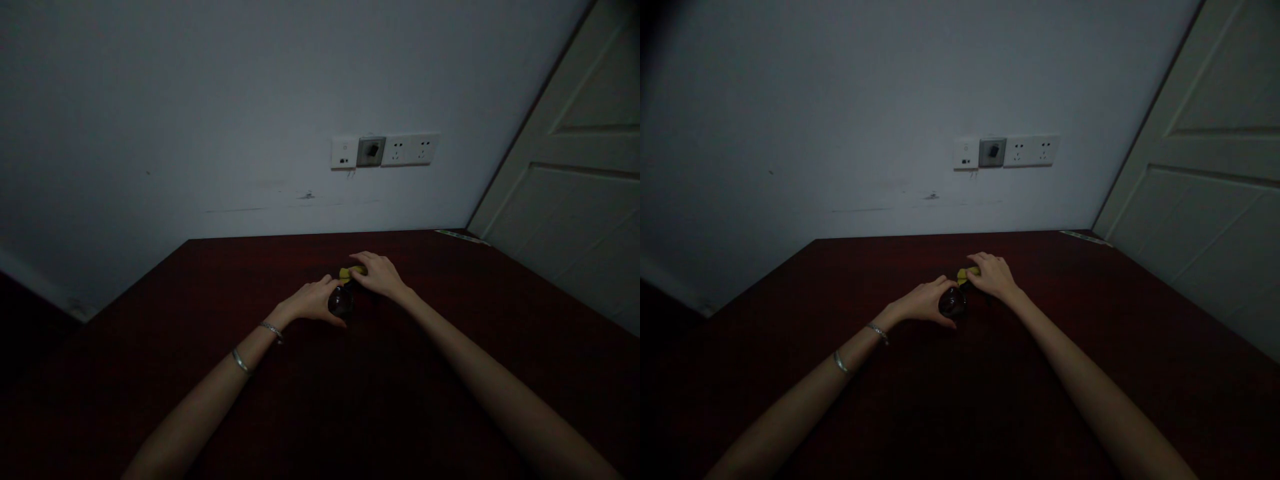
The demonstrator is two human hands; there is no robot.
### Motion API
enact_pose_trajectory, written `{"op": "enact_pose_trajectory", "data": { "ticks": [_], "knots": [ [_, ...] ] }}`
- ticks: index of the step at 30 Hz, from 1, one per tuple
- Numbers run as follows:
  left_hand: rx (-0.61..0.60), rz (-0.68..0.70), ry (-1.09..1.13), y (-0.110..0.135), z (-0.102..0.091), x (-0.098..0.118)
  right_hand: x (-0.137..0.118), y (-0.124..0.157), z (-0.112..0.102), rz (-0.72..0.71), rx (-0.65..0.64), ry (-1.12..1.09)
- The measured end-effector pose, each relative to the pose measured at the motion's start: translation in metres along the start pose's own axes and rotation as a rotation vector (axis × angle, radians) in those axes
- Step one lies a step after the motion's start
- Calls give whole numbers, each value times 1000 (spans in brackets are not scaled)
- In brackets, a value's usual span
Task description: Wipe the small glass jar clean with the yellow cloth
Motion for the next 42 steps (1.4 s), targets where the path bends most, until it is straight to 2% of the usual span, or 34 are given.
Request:
{"op": "enact_pose_trajectory", "data": {
  "ticks": [11, 16, 26, 34, 38, 42],
  "knots": [
    [-16, 0, 10, 1, -1, 2, 0, 3, 20, -185, -101, -190],
    [-12, 1, -5, 1, 0, 2, 2, 5, 23, -217, -111, -237],
    [-17, 14, -27, 0, 2, 2, 6, 7, 28, -207, -138, -275],
    [-30, 13, -34, 4, 0, 4, 8, 9, 37, -192, -238, -289],
    [-62, -17, -8, 5, 2, 2, 9, 10, 39, -134, -219, -305],
    [-128, -39, 89, 5, 4, -9, 12, 9, 36, -76, -162, -343]
  ]
}}
Point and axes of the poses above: each hand's wrist, its own y-axis away from the middle knuckle, its own z-axis out of the palm, x = y × z, the point moved 7 cm from there along -y, towards the middle knuckle, and after that the axes turned 12 degrees about -z, right-handed, at the moved point
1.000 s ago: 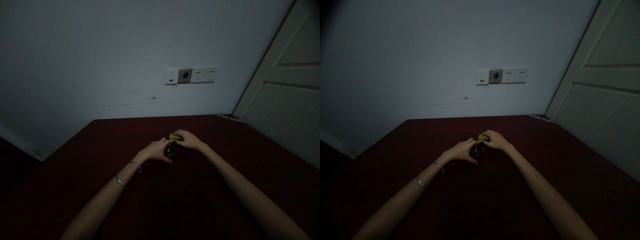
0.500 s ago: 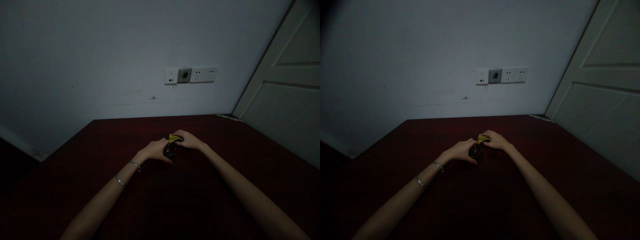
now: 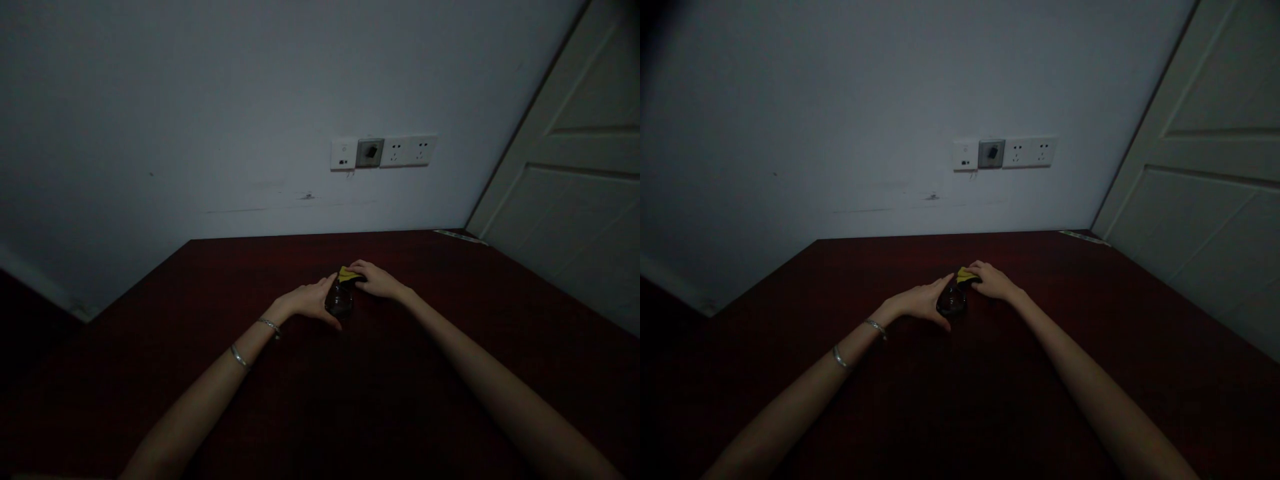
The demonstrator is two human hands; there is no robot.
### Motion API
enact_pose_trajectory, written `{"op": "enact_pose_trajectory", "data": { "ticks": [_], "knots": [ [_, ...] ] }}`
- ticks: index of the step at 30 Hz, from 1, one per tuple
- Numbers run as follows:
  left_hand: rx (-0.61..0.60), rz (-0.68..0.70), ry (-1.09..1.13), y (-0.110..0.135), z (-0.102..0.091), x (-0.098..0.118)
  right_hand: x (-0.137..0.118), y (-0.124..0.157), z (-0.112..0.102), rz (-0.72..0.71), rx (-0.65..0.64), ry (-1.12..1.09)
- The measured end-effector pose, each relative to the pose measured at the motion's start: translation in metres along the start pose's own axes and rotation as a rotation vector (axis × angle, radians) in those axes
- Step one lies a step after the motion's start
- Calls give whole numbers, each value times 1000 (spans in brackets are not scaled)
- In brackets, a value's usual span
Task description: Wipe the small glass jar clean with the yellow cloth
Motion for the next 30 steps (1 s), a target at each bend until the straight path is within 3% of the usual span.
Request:
{"op": "enact_pose_trajectory", "data": {
  "ticks": [8, 14, 20, 25, 30],
  "knots": [
    [98, -36, 203, 20, -5, -32, 10, -5, -15, 139, 154, -197],
    [260, -59, 217, 27, 12, -21, 0, -20, 4, 167, 110, -416],
    [321, -137, 238, 20, 16, -17, -18, -33, 14, 135, 73, -585],
    [420, -147, 224, 17, 17, -17, -29, -26, 19, 90, 52, -697],
    [489, -170, 166, 16, 21, -18, -23, -11, 22, 145, 121, -710]
  ]
}}
Point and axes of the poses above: each hand's wrist, its own y-axis away from the middle knuckle, its own z-axis out of the palm, x = y × z, the point moved 7 cm from there along -y, towards the middle knuckle, and after that the axes turned 12 degrees about -z, right-handed, at the moved point
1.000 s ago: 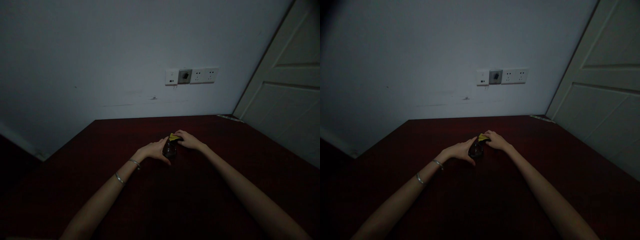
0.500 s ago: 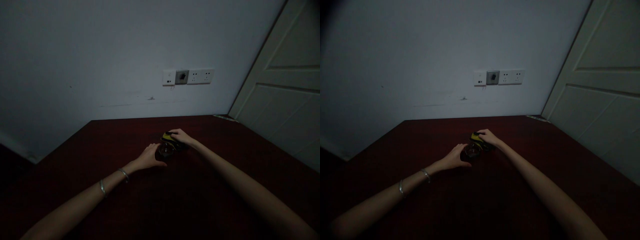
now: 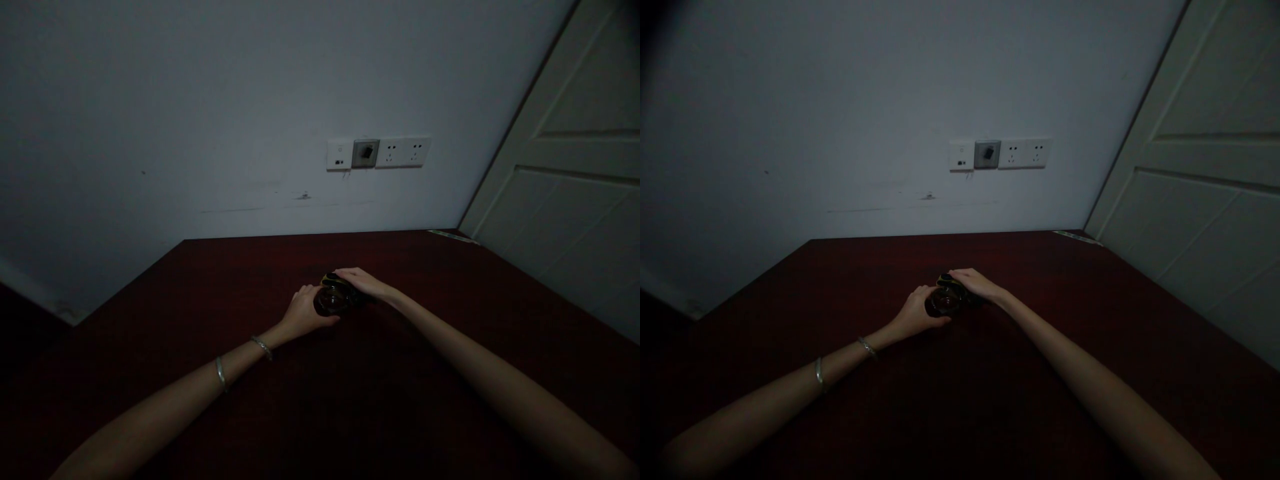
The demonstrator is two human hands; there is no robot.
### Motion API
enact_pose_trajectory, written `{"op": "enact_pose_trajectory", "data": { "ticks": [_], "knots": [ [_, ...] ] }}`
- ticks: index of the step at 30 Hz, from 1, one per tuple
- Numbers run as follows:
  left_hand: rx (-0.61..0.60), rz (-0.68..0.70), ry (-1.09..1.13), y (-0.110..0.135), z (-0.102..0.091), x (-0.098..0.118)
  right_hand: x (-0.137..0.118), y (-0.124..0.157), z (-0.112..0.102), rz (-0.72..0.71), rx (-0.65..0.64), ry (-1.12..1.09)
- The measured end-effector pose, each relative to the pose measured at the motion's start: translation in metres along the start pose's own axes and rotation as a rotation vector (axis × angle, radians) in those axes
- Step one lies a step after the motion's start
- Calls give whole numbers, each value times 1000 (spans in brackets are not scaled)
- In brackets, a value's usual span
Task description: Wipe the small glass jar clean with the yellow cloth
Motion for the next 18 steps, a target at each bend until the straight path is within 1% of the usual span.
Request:
{"op": "enact_pose_trajectory", "data": {
  "ticks": [3, 6, 14, 18],
  "knots": [
    [9, 6, -21, 1, 0, 0, 4, 10, -3, 31, 59, 19],
    [14, 5, -33, 1, 0, 0, 2, 24, -6, 57, 95, 42],
    [-14, 4, -31, 2, 0, -1, -22, 59, -3, 60, 81, 181],
    [-28, -1, -14, 4, -1, 0, -27, 75, -3, 57, 119, 147]
  ]
}}
Point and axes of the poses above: each hand's wrist, its own y-axis away from the middle knuckle, its own z-axis out of the palm, x = y × z, the point moved 7 cm from there along -y, towards the middle knuckle, and after that the axes turned 12 degrees about -z, right-handed, at the moved point
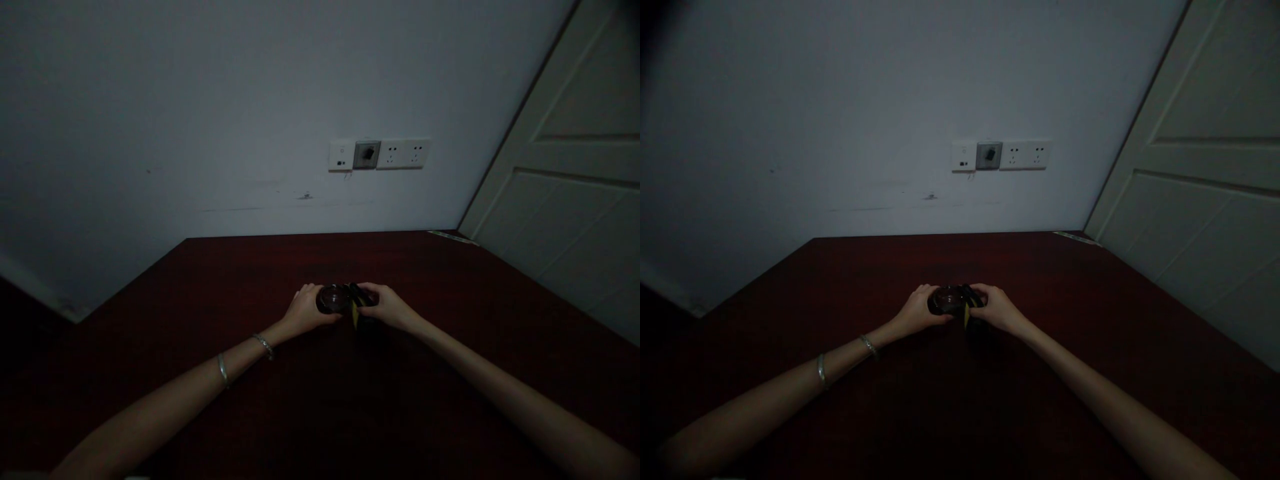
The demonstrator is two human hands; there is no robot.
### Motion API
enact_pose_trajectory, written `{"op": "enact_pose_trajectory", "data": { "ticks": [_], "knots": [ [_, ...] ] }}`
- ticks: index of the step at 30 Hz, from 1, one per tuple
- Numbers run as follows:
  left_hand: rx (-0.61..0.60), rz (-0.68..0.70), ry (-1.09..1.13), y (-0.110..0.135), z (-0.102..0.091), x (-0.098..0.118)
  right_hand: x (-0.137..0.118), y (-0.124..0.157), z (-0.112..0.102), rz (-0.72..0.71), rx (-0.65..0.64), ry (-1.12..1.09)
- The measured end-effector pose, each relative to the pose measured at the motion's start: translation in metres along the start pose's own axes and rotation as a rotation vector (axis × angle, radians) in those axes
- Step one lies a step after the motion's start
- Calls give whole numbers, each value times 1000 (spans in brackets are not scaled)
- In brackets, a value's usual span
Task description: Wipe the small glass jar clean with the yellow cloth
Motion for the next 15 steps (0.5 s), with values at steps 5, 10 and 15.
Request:
{"op": "enact_pose_trajectory", "data": {
  "ticks": [5, 10, 15],
  "knots": [
    [-84, -43, 18, 3, 1, -2, -18, 29, -11, -103, 29, 146],
    [-287, -84, 200, 15, 3, -13, -69, 64, 19, -536, -256, 634],
    [-161, -202, 587, 9, -12, -46, -94, 74, 68, -834, -391, 970]
  ]
}}
Point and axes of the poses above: each hand's wrist, its own y-axis away from the middle knuckle, its own z-axis out of the palm, x = y × z, the point moved 7 cm from there along -y, towards the middle knuckle, and after that the axes turned 12 degrees about -z, right-handed, at the moved point
